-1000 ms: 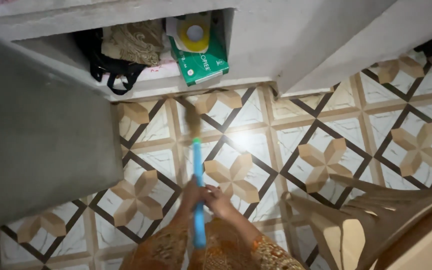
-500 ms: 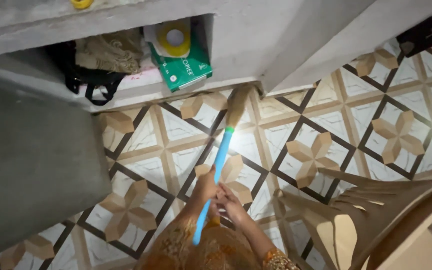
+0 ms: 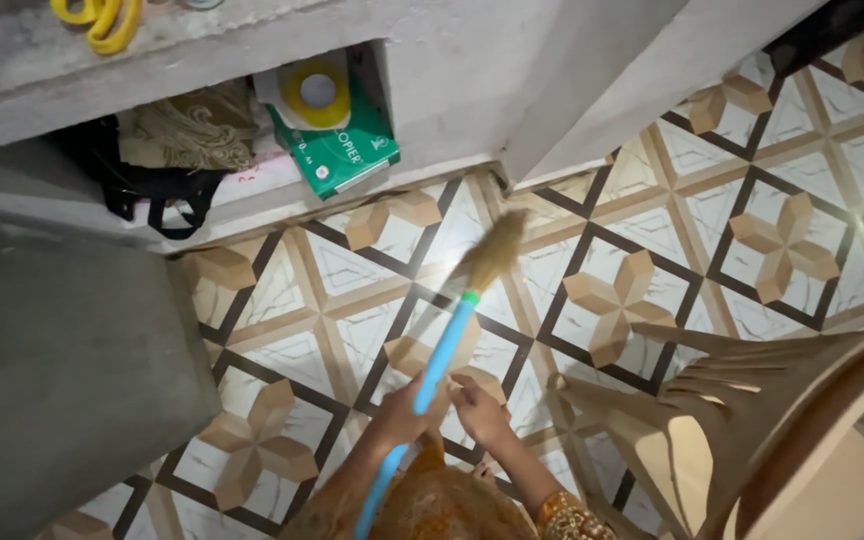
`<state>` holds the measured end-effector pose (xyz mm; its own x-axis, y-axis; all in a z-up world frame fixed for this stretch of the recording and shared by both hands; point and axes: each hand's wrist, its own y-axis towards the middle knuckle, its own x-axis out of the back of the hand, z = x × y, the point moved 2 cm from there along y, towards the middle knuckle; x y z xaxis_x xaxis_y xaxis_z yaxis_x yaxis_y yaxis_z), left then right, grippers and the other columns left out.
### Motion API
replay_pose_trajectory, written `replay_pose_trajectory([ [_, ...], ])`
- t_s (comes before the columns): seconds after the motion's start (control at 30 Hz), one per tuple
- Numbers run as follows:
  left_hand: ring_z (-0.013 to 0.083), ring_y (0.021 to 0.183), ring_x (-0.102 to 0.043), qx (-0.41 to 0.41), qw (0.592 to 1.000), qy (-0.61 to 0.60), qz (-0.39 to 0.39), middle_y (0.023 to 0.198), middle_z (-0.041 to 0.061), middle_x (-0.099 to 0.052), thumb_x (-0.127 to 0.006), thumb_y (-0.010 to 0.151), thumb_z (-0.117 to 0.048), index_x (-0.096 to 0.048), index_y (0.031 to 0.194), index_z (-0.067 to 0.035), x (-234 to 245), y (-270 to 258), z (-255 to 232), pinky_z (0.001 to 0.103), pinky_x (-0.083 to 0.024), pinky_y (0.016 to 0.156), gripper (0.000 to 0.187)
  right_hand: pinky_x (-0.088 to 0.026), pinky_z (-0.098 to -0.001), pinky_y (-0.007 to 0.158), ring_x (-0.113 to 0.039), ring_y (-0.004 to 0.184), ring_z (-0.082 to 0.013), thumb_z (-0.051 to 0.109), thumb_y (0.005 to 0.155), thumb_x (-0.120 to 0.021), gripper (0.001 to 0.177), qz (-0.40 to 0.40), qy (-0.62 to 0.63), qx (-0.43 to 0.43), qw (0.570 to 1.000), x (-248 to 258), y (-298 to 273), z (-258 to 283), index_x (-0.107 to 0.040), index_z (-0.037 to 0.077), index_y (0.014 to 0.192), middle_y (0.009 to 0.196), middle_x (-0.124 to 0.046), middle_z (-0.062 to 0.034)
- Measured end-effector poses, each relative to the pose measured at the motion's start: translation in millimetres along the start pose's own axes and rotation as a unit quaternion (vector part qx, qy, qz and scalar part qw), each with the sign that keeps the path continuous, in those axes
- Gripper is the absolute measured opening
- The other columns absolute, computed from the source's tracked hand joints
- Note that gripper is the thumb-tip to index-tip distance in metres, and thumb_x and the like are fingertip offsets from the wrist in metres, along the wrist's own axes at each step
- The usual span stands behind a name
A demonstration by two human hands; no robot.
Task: Sweeping the floor of a room with a broom.
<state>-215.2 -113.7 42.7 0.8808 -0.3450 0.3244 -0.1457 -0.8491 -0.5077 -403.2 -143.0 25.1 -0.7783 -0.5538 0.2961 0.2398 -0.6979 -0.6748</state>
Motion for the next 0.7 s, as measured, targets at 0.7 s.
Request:
replay_pose_trajectory([
  [0.7,0.0242,0.081,-0.077,0.087,0.988,0.128,0.003,0.086,0.012,-0.079,-0.072,0.073,-0.024,-0.055,0.141,-0.025,-65.9,-2.7,-9.3,0.034,-0.054,0.090,0.070,-0.010,-0.0664,0.121,-0.035,0.147,-0.0252,0.026,0.097,-0.056,0.056,-0.043,-0.437,0.004,0.899,52.0,-37.2,24.1,-0.042,0.022,0.151,0.158,-0.041,-0.0072],
])
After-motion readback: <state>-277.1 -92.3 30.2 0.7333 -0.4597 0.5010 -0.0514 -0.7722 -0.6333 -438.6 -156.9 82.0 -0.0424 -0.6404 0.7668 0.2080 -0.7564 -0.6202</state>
